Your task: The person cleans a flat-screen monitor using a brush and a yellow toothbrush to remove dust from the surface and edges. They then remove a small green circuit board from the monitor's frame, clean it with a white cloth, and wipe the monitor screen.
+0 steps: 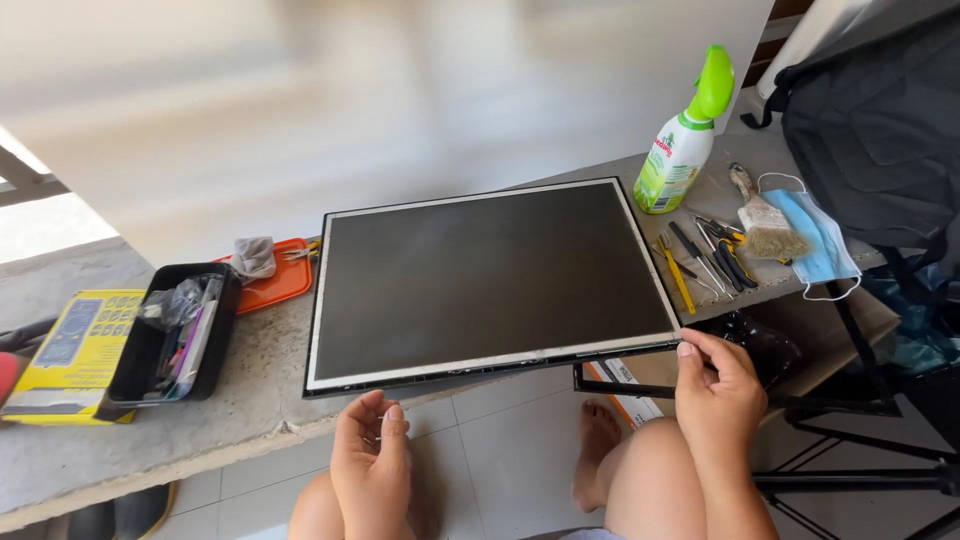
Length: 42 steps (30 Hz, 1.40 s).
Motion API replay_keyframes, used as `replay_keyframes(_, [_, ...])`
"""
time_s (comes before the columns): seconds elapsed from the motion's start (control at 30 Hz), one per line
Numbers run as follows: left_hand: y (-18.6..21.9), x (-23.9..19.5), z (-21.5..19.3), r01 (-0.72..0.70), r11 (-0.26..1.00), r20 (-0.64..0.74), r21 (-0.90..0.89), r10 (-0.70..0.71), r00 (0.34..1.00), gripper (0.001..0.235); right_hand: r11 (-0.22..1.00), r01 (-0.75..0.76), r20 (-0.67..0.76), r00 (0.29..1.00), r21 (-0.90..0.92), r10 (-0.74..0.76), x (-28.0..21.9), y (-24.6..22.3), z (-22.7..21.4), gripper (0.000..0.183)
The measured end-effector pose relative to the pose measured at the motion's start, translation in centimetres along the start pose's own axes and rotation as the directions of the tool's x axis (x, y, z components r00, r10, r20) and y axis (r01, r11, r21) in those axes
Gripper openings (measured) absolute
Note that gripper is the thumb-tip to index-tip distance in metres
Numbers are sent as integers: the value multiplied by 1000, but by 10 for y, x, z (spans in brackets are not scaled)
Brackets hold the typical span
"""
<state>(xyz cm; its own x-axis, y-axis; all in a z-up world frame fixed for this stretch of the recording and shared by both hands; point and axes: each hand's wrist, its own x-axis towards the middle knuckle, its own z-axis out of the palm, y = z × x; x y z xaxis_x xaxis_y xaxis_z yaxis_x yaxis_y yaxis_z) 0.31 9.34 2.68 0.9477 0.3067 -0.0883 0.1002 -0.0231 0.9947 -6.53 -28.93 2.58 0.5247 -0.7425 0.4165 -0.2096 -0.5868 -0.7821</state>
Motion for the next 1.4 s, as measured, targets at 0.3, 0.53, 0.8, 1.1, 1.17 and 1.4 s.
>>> replay_keyframes(0.3, [-7, -21, 20, -126, 984, 178, -124, 147, 973, 57, 987, -40, 86, 996, 155, 27, 1, 51, 18, 22])
replay_keyframes(0.53, [36, -34, 16, 321, 816, 417, -481, -110, 902, 101, 926, -208, 125, 976, 314, 177, 4, 51, 16, 20])
replay_keyframes(0.8, [64, -31, 13, 571, 433, 446, -697, -361, 819, 70, 574, -539, 358, 841, 617, 405, 25, 39, -5, 15])
replay_keyframes(1.1, [92, -36, 22, 614, 321, 444, -721, -465, 765, 43, 776, -529, 361, 837, 344, 411, 28, -1, -11, 26])
replay_keyframes(1.17, [83, -35, 22, 618, 289, 456, -732, -466, 758, 41, 695, -570, 391, 817, 439, 424, 32, 12, -8, 21])
replay_keyframes(1.4, [64, -35, 22, 647, 251, 538, -720, -388, 749, 41, 216, -781, 563, 584, 586, 586, 47, 37, 3, 20])
